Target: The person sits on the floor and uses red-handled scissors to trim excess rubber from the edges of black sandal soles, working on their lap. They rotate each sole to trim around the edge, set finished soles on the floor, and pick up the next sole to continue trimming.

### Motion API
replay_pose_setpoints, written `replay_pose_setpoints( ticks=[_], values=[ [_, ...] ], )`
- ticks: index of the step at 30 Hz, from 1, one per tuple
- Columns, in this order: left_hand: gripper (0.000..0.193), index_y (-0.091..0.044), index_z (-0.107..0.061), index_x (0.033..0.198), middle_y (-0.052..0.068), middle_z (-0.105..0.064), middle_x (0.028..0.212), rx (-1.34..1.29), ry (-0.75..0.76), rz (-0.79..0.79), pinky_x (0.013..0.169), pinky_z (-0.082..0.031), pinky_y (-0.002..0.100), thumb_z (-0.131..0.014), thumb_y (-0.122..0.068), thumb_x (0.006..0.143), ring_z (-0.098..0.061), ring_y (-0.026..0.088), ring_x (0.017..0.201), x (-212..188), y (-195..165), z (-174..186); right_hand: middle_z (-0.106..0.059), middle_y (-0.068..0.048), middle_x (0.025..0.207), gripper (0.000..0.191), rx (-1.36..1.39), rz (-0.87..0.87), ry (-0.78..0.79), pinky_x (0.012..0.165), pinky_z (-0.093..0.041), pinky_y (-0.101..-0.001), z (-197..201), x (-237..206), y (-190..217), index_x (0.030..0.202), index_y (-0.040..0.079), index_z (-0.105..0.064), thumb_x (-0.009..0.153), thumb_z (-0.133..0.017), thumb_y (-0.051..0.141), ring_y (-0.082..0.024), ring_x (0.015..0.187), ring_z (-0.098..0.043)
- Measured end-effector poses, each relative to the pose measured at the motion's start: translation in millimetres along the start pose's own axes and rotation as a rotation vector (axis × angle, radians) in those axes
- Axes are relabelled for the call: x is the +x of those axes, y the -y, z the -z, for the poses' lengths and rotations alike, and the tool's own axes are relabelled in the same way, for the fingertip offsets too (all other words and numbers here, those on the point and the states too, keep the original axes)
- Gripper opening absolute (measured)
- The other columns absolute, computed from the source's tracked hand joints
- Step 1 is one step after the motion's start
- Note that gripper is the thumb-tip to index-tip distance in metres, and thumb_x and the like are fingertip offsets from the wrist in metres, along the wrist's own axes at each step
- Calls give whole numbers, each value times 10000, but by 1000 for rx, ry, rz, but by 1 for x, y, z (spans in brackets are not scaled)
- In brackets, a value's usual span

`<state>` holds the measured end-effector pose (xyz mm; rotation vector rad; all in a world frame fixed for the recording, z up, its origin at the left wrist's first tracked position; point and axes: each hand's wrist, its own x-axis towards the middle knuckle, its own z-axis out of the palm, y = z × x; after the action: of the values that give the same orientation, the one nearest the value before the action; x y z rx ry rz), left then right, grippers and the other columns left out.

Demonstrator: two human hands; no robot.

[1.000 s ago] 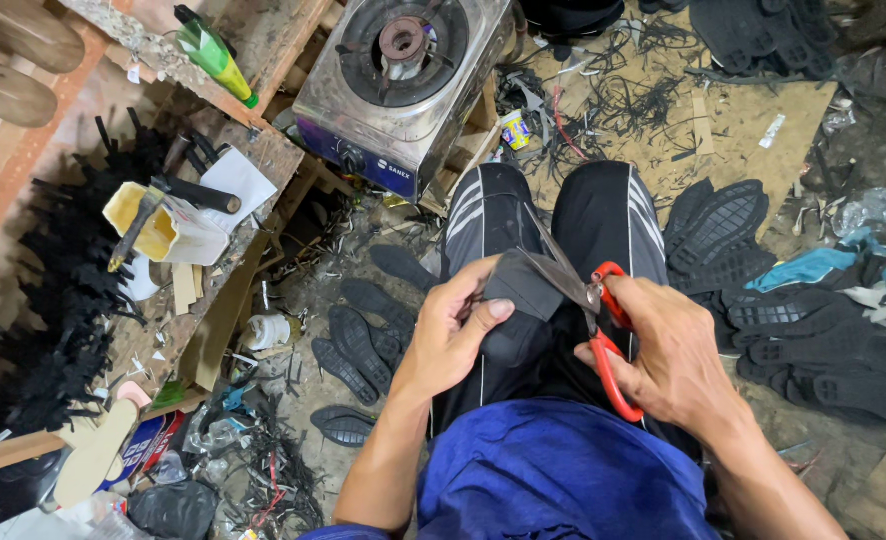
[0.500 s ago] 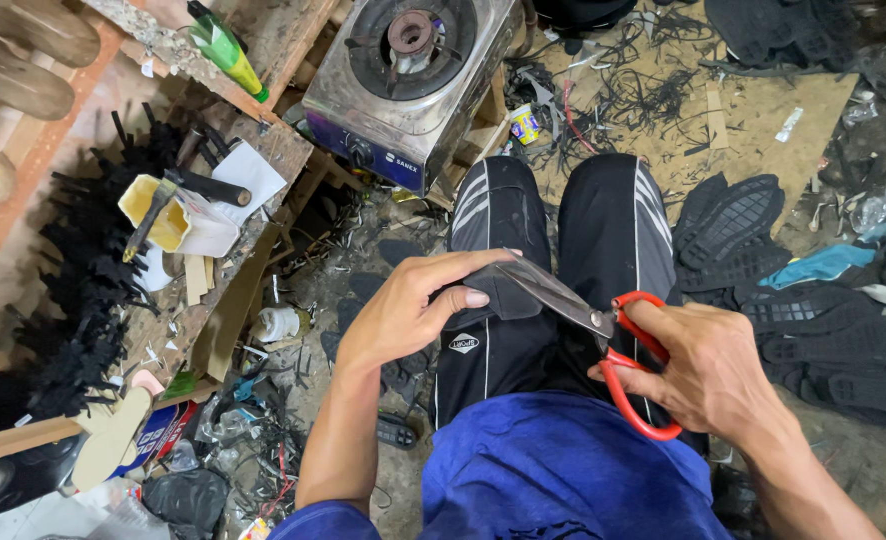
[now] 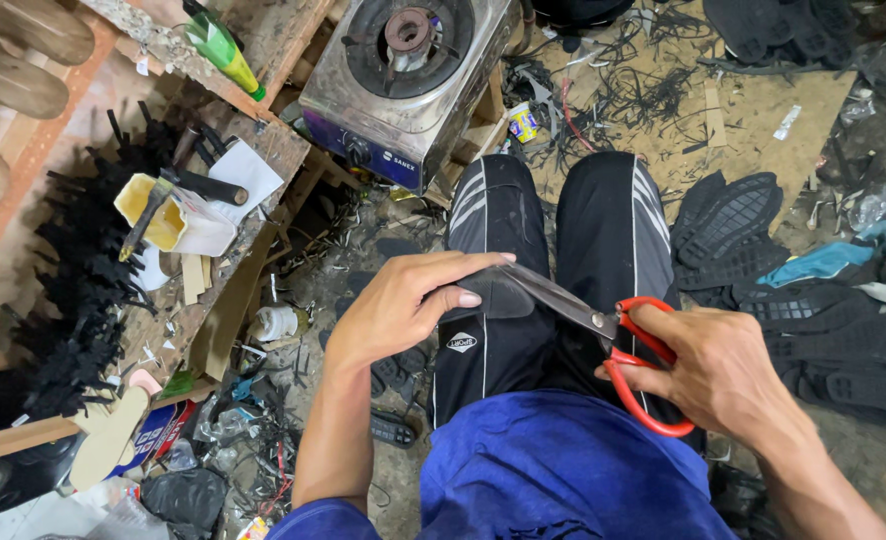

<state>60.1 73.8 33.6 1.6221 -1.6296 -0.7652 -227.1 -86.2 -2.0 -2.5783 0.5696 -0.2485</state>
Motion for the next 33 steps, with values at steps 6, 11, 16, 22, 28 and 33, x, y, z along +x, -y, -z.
replay_pose_setpoints(
  ticks=[6,11,16,22,28,33],
  values=[
    [416,-71,-702,1273,129,-661,906,10,80,11,791,-512,356,-747,-121,862,-660,300,846,-2,9,10,-641,-135,576,519,78,-96,130,487,-466,-435,-1,-5,-9,989,103,-689,689,-859,491,-363,516,-629],
    [249,-32,-685,1120,103,-710,1059,-53,-404,6,880,-555,364,-777,-86,895,-696,237,984,1,25,-1,-581,-138,545,374,217,-347,-26,461,-440,-366,-18,-14,-15,956,54,-677,743,-839,316,-254,438,-526],
    [489,-55,-506,1329,111,-678,1206,-1040,-1193,-78,946,-574,438,-768,4,920,-681,229,1055,10,34,-11,-536,-53,553,195,452,-492,-140,485,-369,-290,-42,-22,-26,921,36,-650,864,-782,168,-81,528,-412],
    [521,12,-556,1350,126,-689,1226,-1193,-548,61,1035,-574,388,-743,83,869,-698,238,1112,12,23,-81,-628,43,684,174,787,-379,-114,534,-405,-225,-65,-30,-25,902,40,-606,898,-735,156,0,634,-495],
    [396,-20,-533,1367,113,-681,1232,-1437,-813,26,925,-581,350,-668,45,1000,-691,198,1062,17,37,-126,-525,-94,590,427,475,-333,26,509,-407,-359,-51,-23,-10,1001,37,-607,764,-770,353,-207,533,-506],
    [499,-51,-449,1453,115,-652,1261,-1469,-862,-24,948,-590,368,-637,60,1004,-685,193,1082,17,31,-133,-603,-157,792,685,186,-73,-130,605,-449,-464,-42,-4,9,1126,21,-582,693,-789,510,-393,687,-600]
  ],
)
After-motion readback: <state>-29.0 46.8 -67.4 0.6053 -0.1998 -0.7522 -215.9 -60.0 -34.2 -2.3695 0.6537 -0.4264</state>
